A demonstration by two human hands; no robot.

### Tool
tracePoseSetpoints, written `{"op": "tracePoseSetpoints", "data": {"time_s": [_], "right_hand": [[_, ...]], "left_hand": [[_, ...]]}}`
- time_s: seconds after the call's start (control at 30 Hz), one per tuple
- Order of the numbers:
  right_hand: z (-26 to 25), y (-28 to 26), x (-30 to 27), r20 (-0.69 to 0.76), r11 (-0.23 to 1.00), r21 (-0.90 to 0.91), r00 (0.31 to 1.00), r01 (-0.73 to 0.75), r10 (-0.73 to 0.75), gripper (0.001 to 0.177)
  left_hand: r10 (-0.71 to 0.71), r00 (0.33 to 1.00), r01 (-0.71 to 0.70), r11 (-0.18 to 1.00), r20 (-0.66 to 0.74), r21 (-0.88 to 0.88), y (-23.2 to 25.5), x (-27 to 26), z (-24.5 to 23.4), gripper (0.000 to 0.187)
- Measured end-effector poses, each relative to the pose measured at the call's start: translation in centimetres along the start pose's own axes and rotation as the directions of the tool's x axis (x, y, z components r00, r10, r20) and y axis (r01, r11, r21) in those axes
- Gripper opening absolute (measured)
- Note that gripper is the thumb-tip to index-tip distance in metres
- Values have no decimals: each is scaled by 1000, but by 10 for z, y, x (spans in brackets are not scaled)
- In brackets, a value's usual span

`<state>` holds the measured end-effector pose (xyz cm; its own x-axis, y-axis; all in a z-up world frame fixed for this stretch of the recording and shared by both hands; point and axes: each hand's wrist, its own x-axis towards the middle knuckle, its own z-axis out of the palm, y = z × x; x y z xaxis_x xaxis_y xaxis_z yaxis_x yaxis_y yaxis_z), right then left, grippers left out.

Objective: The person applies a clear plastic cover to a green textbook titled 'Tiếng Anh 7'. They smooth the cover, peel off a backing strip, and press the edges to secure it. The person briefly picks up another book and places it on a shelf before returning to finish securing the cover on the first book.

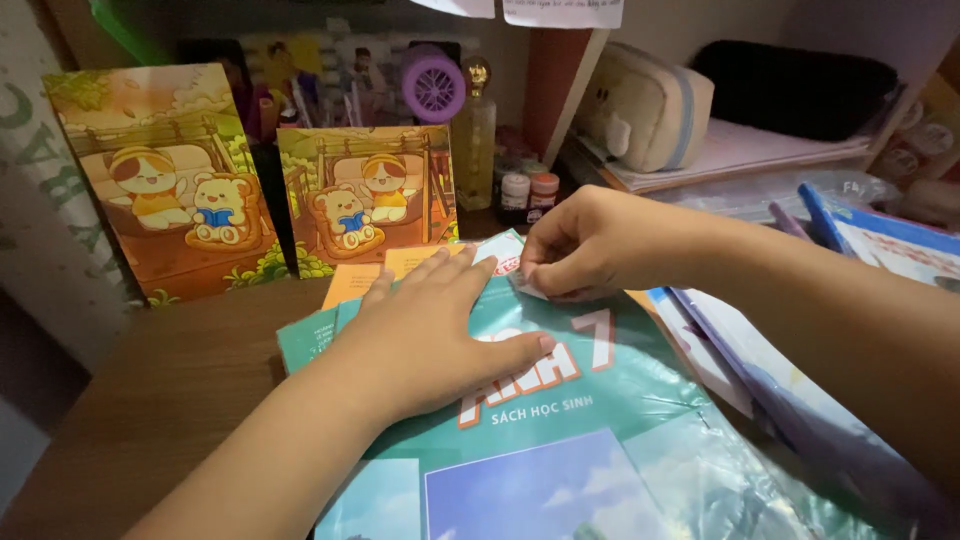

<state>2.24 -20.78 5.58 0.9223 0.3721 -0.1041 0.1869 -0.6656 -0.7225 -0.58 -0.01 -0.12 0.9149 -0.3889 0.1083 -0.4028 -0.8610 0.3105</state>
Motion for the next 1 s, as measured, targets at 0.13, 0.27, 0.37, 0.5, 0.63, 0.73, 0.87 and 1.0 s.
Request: {"op": "tracePoseSetpoints", "data": {"time_s": [0.13,0.27,0.37,0.5,0.63,0.73,0.87,1.0], "right_hand": [[-2,11,1,14,986,163,1000,23,-26,7],[-5,21,5,19,982,182,998,47,-52,8],[-7,32,9,32,951,291,993,104,-118,9],[-4,35,8,-42,939,335,997,80,-70,10],[-5,37,8,-44,917,394,998,56,-42,11],[-5,39,8,-54,915,400,998,63,-45,11],[-9,47,8,-101,870,493,992,-12,71,12],[-8,48,7,-99,846,532,995,31,26,10]], "left_hand": [[14,999,-15,1000,-48,-5,2,0,0,103],[54,989,-63,996,-139,-61,4,-6,-2,101],[53,985,-76,988,-163,-137,8,-11,-7,89],[149,950,-190,973,-274,-132,8,-15,-5,61],[225,899,-272,959,-375,-76,8,-17,-4,43],[160,910,-205,976,-382,-80,12,-19,-6,44],[253,853,-283,959,-456,4,9,-18,0,50],[237,862,-263,965,-448,5,7,-17,2,53]]}}
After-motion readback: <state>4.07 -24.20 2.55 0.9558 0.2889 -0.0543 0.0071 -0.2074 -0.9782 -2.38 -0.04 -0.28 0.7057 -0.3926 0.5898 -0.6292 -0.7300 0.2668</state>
